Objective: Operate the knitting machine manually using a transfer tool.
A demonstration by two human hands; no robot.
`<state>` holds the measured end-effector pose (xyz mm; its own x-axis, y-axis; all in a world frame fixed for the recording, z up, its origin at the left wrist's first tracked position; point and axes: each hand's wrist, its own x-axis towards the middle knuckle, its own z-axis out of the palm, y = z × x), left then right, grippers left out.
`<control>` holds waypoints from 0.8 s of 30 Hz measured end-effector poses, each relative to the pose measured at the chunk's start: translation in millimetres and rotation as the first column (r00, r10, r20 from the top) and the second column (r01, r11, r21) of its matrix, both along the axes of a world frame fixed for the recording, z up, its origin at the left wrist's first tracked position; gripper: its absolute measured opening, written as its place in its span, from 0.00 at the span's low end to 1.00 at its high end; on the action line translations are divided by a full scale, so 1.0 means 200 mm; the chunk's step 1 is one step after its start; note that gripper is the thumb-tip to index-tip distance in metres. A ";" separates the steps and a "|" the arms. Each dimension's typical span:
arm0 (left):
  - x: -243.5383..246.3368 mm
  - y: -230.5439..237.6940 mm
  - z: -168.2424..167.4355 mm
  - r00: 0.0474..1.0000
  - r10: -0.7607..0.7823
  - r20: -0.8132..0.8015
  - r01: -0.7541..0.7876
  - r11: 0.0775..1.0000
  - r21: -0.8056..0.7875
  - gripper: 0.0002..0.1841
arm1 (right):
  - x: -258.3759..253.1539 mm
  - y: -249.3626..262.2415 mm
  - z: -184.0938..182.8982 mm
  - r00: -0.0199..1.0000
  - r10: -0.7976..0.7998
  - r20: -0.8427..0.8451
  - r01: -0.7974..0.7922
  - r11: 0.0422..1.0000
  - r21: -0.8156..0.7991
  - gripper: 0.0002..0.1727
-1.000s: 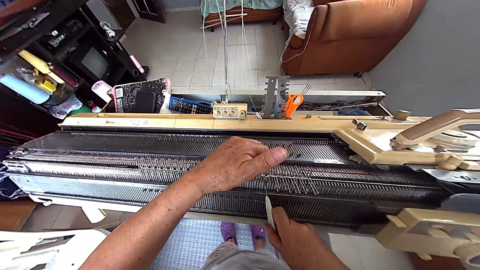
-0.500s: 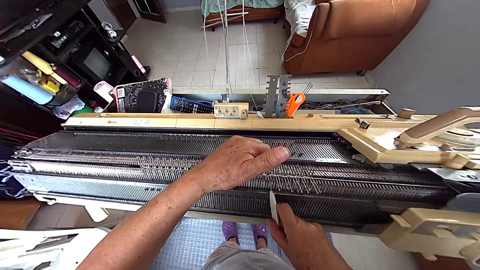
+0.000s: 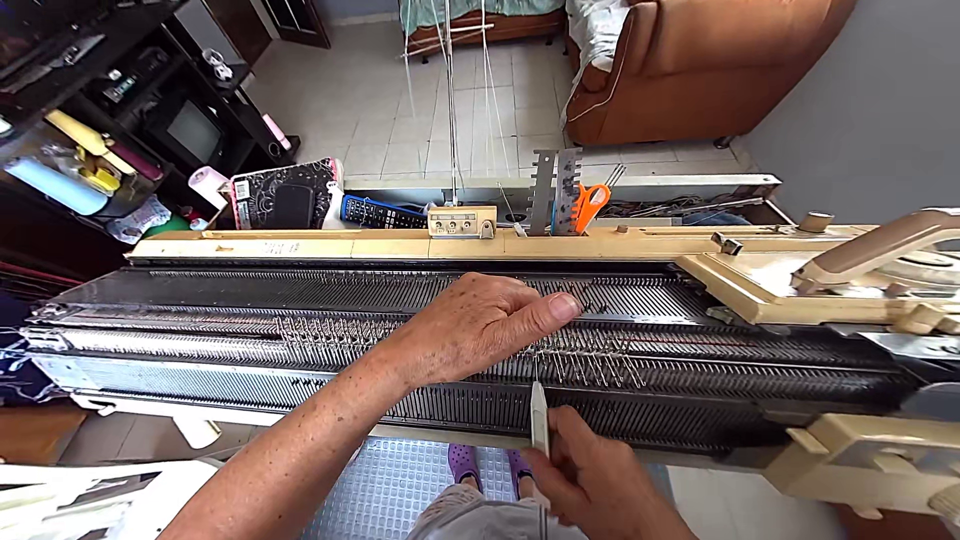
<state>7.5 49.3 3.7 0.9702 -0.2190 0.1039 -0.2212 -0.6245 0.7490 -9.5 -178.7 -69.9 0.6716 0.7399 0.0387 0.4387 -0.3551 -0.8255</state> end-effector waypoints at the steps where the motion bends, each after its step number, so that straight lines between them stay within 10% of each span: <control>1: 0.00 0.00 0.00 1.000 0.003 0.000 -0.003 1.000 0.003 0.36 | 0.01 0.00 0.05 0.957 0.044 -0.285 -0.031 0.998 0.051 0.10; 6: -0.01 0.00 0.00 1.000 0.012 0.013 -0.013 0.999 0.033 0.37 | 0.07 0.01 0.23 0.493 0.183 -0.851 0.056 0.969 0.241 0.07; 10: -0.02 -0.02 0.01 0.998 0.057 0.021 -0.059 0.994 0.094 0.36 | -0.01 -0.04 0.33 0.733 0.218 -0.644 -0.114 0.973 0.200 0.07; 13: -0.01 -0.01 0.00 0.999 0.015 0.036 -0.019 0.995 0.102 0.38 | 0.01 -0.02 0.19 0.971 0.117 -0.209 -0.152 0.976 -0.158 0.14; 16: -0.02 0.01 0.00 0.999 -0.009 0.051 0.006 0.998 0.064 0.38 | -0.01 0.02 0.09 0.974 0.121 0.193 -0.035 0.917 -0.398 0.14; 19: -0.03 0.02 0.00 0.999 -0.008 0.046 0.007 0.999 0.039 0.41 | -0.03 0.04 -0.03 0.831 0.028 0.555 0.129 0.962 -0.241 0.11; 22: -0.03 0.02 0.00 0.999 0.004 0.032 -0.005 1.000 0.021 0.42 | -0.02 0.05 -0.07 0.870 -0.051 0.490 0.114 0.988 -0.101 0.11; 24: -0.03 0.03 0.01 1.000 0.002 0.027 -0.002 1.000 0.021 0.42 | -0.01 0.05 -0.01 0.999 -0.018 0.045 0.019 1.000 -0.005 0.10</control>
<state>0.6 54.9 5.1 0.9675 -0.2193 0.1258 -0.2400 -0.6403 0.7297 -11.2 -168.3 -72.5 0.6828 0.7277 0.0654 0.4688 -0.3676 -0.8032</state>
